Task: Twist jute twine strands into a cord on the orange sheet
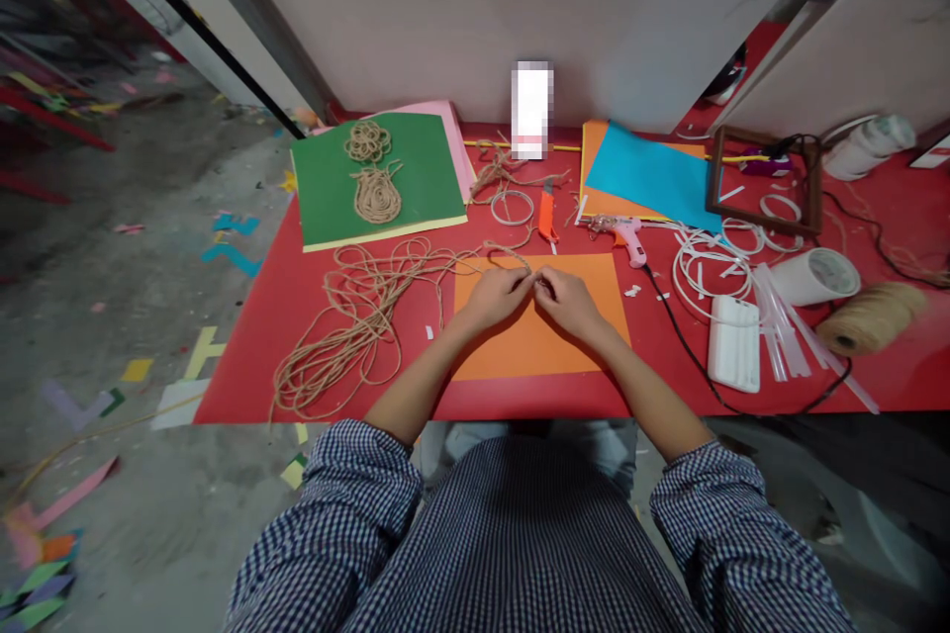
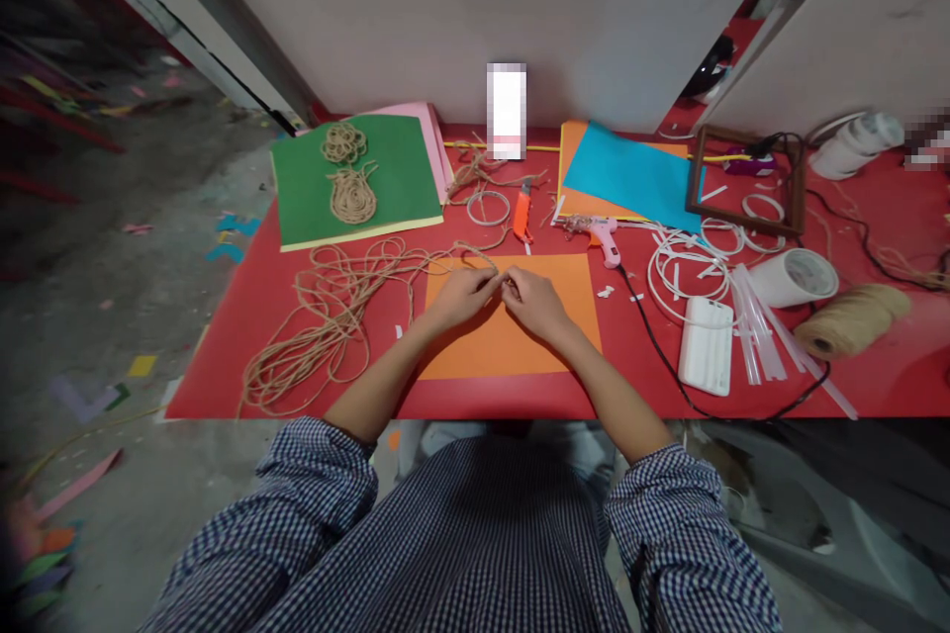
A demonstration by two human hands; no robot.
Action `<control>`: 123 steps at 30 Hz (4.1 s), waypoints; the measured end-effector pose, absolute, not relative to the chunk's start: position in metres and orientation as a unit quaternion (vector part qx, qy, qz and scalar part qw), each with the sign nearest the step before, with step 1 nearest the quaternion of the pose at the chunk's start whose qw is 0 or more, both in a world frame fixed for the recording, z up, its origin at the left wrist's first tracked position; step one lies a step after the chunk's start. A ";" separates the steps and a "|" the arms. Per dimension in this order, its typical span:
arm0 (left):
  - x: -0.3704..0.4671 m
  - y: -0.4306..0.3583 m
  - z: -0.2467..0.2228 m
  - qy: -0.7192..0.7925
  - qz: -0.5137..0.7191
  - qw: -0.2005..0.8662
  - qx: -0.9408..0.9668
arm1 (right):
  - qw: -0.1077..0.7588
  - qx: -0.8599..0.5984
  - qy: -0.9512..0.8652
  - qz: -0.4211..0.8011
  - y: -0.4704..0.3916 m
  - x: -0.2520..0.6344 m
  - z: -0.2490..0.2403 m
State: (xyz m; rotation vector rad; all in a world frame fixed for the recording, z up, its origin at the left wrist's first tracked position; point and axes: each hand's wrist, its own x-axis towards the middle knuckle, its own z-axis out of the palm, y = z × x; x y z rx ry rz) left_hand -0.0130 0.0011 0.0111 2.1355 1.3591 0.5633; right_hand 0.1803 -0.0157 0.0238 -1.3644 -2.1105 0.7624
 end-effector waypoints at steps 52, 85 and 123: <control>-0.005 -0.001 0.001 0.518 0.313 0.323 0.728 | 0.396 -0.539 -0.649 0.362 -0.025 0.168 0.011; -0.004 -0.009 0.024 0.552 0.025 0.136 0.822 | 0.247 -0.511 -0.805 0.171 -0.011 0.185 0.017; -0.007 -0.017 0.024 0.501 0.151 0.118 0.844 | 0.411 -0.507 -0.614 0.444 -0.007 0.184 0.000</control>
